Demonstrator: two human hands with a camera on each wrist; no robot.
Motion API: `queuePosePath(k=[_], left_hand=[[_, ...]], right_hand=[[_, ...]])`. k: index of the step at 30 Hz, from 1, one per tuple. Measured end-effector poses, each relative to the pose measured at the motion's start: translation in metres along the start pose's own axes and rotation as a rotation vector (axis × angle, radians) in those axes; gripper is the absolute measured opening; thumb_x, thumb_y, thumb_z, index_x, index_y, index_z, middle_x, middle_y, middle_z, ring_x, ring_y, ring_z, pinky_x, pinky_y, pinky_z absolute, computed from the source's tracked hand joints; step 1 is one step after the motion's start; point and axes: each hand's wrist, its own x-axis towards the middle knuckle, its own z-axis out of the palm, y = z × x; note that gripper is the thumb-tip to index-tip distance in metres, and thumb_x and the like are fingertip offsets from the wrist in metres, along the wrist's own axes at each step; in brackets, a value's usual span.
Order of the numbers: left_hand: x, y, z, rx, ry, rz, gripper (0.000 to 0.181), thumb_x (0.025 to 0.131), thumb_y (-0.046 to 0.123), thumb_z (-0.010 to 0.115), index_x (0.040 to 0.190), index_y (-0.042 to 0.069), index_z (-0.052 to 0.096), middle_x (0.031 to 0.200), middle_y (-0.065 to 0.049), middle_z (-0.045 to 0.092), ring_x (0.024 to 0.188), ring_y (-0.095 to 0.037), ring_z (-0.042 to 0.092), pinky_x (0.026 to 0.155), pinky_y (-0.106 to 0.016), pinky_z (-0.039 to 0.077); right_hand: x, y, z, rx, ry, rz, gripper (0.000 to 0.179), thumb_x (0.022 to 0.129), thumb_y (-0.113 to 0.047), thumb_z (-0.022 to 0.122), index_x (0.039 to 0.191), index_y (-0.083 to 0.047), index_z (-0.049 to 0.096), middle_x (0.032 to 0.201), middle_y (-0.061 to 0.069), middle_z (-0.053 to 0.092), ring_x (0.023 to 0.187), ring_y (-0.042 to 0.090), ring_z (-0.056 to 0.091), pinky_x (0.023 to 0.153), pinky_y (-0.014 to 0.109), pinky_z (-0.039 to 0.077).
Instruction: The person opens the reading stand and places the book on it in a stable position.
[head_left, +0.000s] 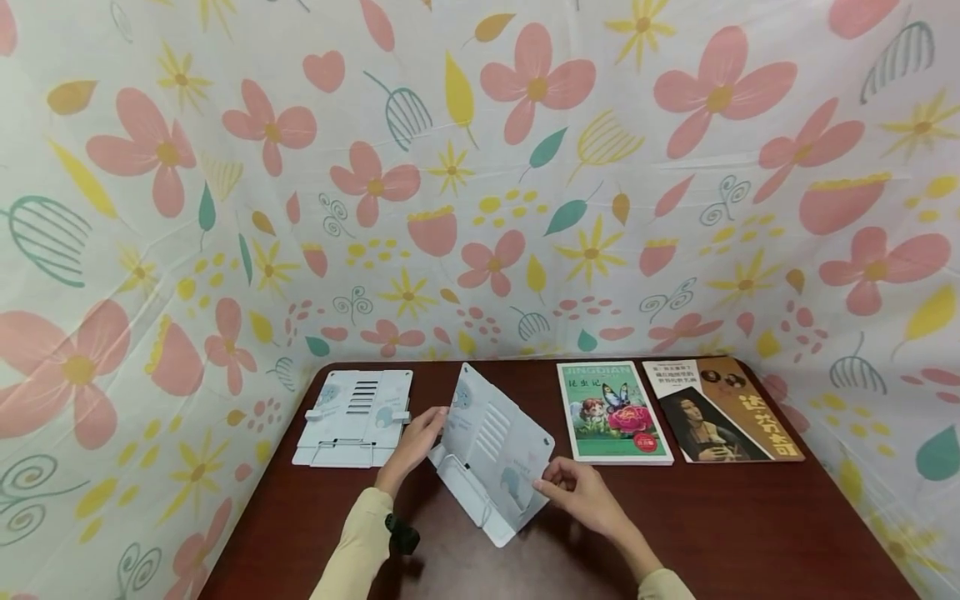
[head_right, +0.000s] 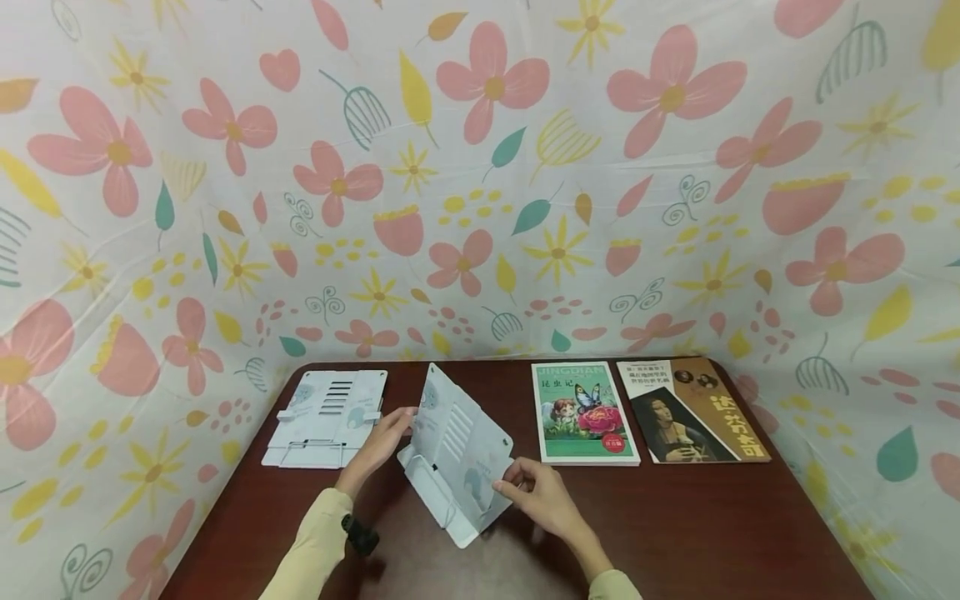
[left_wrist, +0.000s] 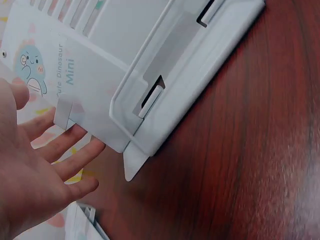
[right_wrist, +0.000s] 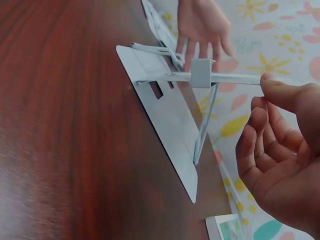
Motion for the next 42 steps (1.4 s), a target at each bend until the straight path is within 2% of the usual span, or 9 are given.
queuePosePath(k=[9,16,22,26,36,37,39,40,42], left_hand=[[-0.004,-0.005,-0.007,-0.008,0.048,-0.029,0.060,0.109,0.047,0.036,0.145,0.001,0.049,0.146,-0.024,0.053,0.123,-0.039,0.060,0.106,-0.056,0.046],[-0.009,-0.009,-0.011,0.007,0.069,-0.043,0.056,0.110,0.047,0.035,0.143,0.005,0.052,0.144,-0.023,0.055,0.119,-0.037,0.063,0.105,-0.055,0.047],[-0.011,-0.014,-0.014,-0.009,0.097,-0.028,0.054,0.110,0.045,0.037,0.142,0.005,0.054,0.144,-0.023,0.055,0.116,-0.037,0.066,0.104,-0.055,0.048],[-0.013,-0.015,-0.013,-0.017,0.093,-0.013,0.054,0.110,0.045,0.038,0.142,0.005,0.053,0.144,-0.024,0.054,0.114,-0.036,0.067,0.103,-0.054,0.050],[-0.021,-0.019,-0.005,-0.070,0.091,-0.001,0.052,0.111,0.041,0.038,0.139,0.001,0.054,0.138,-0.027,0.057,0.112,-0.038,0.068,0.099,-0.052,0.052],[-0.022,-0.019,-0.004,-0.062,0.110,0.002,0.050,0.111,0.040,0.038,0.138,0.002,0.055,0.136,-0.025,0.059,0.112,-0.037,0.067,0.099,-0.051,0.052],[-0.022,-0.017,0.002,0.009,0.200,0.047,0.046,0.110,0.035,0.041,0.136,0.000,0.055,0.131,-0.024,0.060,0.113,-0.036,0.065,0.098,-0.050,0.051],[-0.022,-0.013,0.006,0.047,0.270,0.087,0.042,0.109,0.030,0.044,0.135,-0.001,0.055,0.130,-0.024,0.059,0.115,-0.036,0.063,0.100,-0.050,0.050],[-0.022,-0.003,0.017,0.125,0.445,0.217,0.035,0.104,0.018,0.052,0.132,-0.003,0.055,0.127,-0.023,0.057,0.117,-0.036,0.058,0.100,-0.050,0.048]], right_hand=[[0.024,-0.002,-0.016,-0.043,0.013,0.033,0.025,0.093,-0.023,0.075,0.088,-0.001,0.064,0.078,0.020,0.065,0.060,0.011,0.056,0.055,0.023,0.049],[0.047,0.009,-0.025,-0.083,0.068,0.116,0.026,0.093,-0.026,0.075,0.087,-0.003,0.064,0.072,0.011,0.062,0.062,0.015,0.055,0.056,0.024,0.048],[0.068,0.009,-0.033,-0.132,0.119,0.146,0.031,0.092,-0.032,0.076,0.087,-0.004,0.066,0.076,0.018,0.066,0.059,0.014,0.055,0.053,0.026,0.048],[0.082,0.009,-0.039,-0.170,0.146,0.142,0.032,0.093,-0.033,0.074,0.088,-0.002,0.067,0.075,0.016,0.065,0.060,0.015,0.056,0.053,0.027,0.048],[0.098,0.015,-0.039,-0.170,0.110,0.168,0.033,0.096,-0.036,0.071,0.092,-0.003,0.066,0.081,0.017,0.067,0.067,0.020,0.059,0.058,0.029,0.049],[0.098,0.015,-0.039,-0.175,0.114,0.169,0.034,0.096,-0.037,0.070,0.092,-0.004,0.065,0.081,0.017,0.067,0.066,0.019,0.059,0.058,0.029,0.048],[0.098,0.015,-0.038,-0.183,0.129,0.163,0.034,0.096,-0.037,0.070,0.092,-0.004,0.065,0.080,0.015,0.067,0.066,0.017,0.059,0.058,0.028,0.048],[0.097,0.015,-0.038,-0.188,0.141,0.151,0.033,0.096,-0.036,0.070,0.092,-0.004,0.066,0.081,0.014,0.067,0.066,0.017,0.059,0.058,0.028,0.049],[0.095,0.015,-0.039,-0.211,0.165,0.116,0.032,0.097,-0.034,0.070,0.096,-0.002,0.065,0.085,0.014,0.068,0.071,0.018,0.062,0.061,0.027,0.051]])
